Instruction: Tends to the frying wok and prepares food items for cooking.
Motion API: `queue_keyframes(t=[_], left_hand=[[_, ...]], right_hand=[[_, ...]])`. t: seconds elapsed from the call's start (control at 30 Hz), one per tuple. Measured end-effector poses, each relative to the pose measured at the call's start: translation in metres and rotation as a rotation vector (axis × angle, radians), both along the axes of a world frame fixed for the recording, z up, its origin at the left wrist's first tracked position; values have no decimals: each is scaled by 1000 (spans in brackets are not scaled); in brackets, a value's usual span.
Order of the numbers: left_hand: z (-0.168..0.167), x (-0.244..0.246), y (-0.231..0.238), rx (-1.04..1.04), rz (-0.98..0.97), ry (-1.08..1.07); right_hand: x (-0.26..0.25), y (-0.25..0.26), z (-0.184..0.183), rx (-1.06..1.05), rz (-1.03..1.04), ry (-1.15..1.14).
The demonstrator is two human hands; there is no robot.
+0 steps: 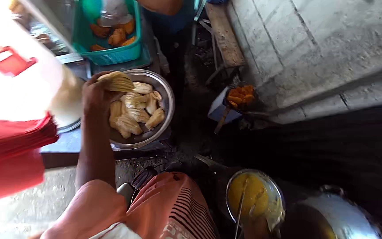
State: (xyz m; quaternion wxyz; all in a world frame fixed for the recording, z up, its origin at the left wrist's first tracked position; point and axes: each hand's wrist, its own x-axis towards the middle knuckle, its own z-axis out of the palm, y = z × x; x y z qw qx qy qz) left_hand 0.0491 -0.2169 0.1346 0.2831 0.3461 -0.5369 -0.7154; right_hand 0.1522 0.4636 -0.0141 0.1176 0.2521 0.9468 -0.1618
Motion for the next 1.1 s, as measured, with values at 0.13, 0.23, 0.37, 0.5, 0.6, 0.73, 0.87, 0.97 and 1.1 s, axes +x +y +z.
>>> queue_keyframes(t=[0.13, 0.23, 0.37, 0.5, 0.6, 0.73, 0.87, 0.97, 1.1], left_hand=[[7, -20, 35, -17, -286, 85], [-5, -54, 81, 14, -601, 107], [-11, -84, 202, 119, -827, -37], [-30, -94, 318, 173, -981, -238], [-52, -96, 391, 122, -1087, -327], [-88, -93, 470, 68, -1185, -395], [-121, -84, 537, 18, -1242, -418], [-141, -80, 585, -30, -1251, -420], [-172, -85, 614, -510, -1407, -528]], right_hand=[[-4, -19, -6, 30, -126, -146], [-12, -34, 6, 22, -191, -308], [-13, -39, 2, 4, -261, -288], [-26, -38, 1, -42, -257, -322], [-33, -31, -13, -47, -231, -323], [-23, -25, -12, -83, -211, -374], [-11, -20, -12, -132, -218, -390], [2, -11, 6, -185, -243, -367], [41, 5, 39, -221, -299, -463]])
